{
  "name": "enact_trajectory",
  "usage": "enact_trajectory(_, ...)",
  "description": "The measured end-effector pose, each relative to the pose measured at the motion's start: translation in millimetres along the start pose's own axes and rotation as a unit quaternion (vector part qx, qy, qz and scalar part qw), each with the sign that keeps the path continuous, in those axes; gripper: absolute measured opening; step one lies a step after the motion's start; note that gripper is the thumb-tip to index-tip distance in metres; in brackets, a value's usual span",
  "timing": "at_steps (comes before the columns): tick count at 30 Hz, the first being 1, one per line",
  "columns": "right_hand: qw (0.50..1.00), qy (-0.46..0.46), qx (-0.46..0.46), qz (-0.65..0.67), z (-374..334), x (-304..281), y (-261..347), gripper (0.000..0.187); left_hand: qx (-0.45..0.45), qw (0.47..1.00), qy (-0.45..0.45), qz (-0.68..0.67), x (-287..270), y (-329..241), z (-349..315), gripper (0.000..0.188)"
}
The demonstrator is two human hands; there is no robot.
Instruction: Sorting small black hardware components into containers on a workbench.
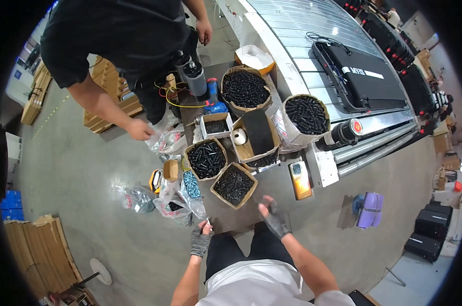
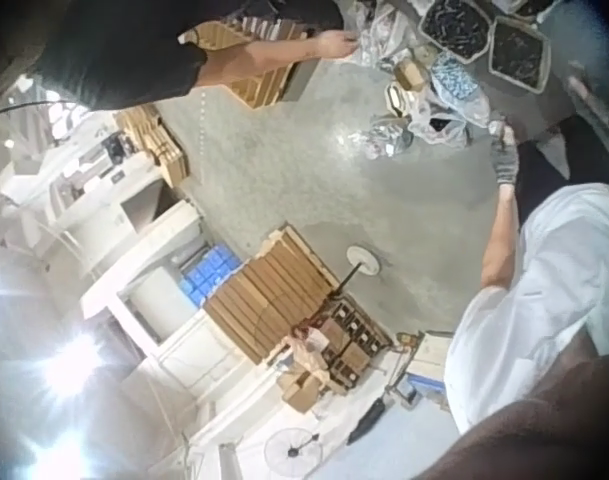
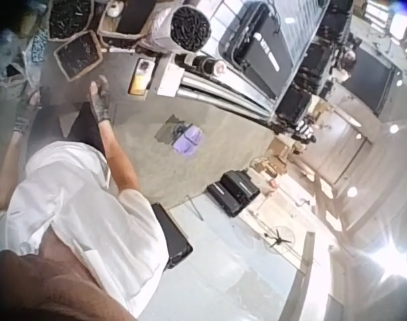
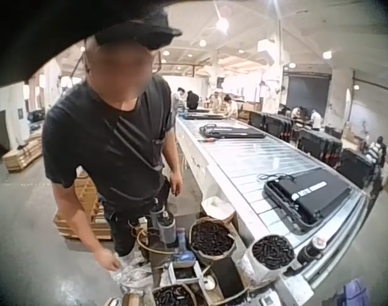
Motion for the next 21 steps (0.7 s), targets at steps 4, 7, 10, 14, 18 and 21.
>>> enact_trajectory(4, 0.999, -0.013, -0.033, -0.028, 68, 12, -5, 0.056, -0.031, 0.993, -0.028, -0.109, 57, -77, 0, 0.047)
enact_trajectory(7, 0.981, -0.033, -0.169, -0.093, 94, 17, 20, 0.049, 0.005, 0.99, -0.06, -0.13, 97, -96, 20, 0.042)
enact_trajectory(10, 0.972, 0.081, -0.081, -0.204, 97, 27, 13, 0.048, 0.03, 0.977, -0.113, -0.176, 116, -79, 33, 0.026)
enact_trajectory(14, 0.971, 0.083, -0.108, -0.198, 71, -5, 3, 0.05, -0.049, 0.997, -0.023, 0.054, 128, -79, 6, 0.059)
enact_trajectory(18, 0.968, 0.07, -0.063, -0.231, 39, -34, 1, 0.042, 0.039, 0.994, 0.055, -0.086, 133, -90, -13, 0.05)
enact_trajectory(21, 0.967, 0.025, -0.104, -0.23, 19, -57, 10, 0.034, -0.054, 0.982, 0.131, -0.128, 118, -79, -19, 0.046)
Point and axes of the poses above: each hand's wrist, its own z-axis towards the middle knuckle, its own x-axis out of the palm, y = z × x, the point moved 8 cm from there along z, towards the middle knuckle, and after that the axes turned 2 degrees about -y, right-handed, at the moved point
